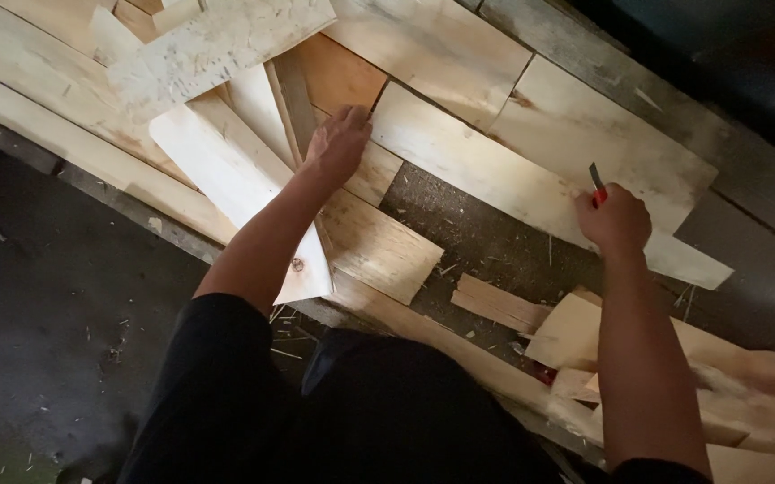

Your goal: Trim and sort thin wood pieces using a utility knife.

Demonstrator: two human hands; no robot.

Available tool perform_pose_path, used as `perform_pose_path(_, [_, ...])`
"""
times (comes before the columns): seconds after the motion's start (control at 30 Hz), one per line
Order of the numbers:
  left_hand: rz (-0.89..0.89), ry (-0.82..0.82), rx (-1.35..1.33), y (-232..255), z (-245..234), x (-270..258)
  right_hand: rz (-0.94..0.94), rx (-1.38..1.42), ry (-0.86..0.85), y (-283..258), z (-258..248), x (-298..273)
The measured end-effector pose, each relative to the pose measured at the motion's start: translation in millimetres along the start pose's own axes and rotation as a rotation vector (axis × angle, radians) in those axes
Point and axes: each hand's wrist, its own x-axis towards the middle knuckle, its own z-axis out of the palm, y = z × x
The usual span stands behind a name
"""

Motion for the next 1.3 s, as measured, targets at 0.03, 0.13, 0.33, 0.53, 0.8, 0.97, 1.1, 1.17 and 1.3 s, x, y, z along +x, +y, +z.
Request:
perform_pose_path(0.03, [0.001, -0.003, -0.001, -0.5, -1.4, -0.7, 0.002, 0.0, -0.003, -0.2, 1.8, 1.7])
perform_pose_path(0.13, [-0.008, 0.004, -0.005, 10.8, -27.2, 2.5, 0.03, -0.027, 0.008, 1.4, 7.9, 4.3])
perform_pose_path(0.33, [-0.295, -0.129, -0.307, 17.2, -38.3, 6.6, 0.003, 0.0, 0.073, 8.3, 21.7, 11.7])
perform_pose_path(0.53, [-0.041, -0.072, -0.057, 0.7, -11.4, 1.8, -0.021, 0.018, 0.082, 8.7, 21.6, 13.9])
perform_pose_path(0.8, [-0.068, -0.119, -0.056, 6.4, -30.8, 4.2, 0.005, 0.015, 0.062, 5.8, 20.1, 12.7])
perform_pose_path(0.97, [-0.073, -0.157, -0.045, 4.8, -24.7, 6.1, -0.008, 0.015, 0.086, 6.6, 24.2, 12.9])
perform_pose_path(1.1, [-0.169, -0.04, -0.203, -7.8, 0.1, -3.4, -0.06, 0.025, 0.185, 18.1, 45.5, 23.3])
perform_pose_path(1.17, [-0.132, -0.087, -0.152, 2.0, -21.3, 3.9, -0.031, 0.037, 0.171, 6.7, 34.1, 15.4])
perform_pose_path(1.3, [-0.122, -0.136, -0.133, 9.6, -34.7, 9.1, 0.031, 0.056, 0.13, -1.7, 28.4, 9.6])
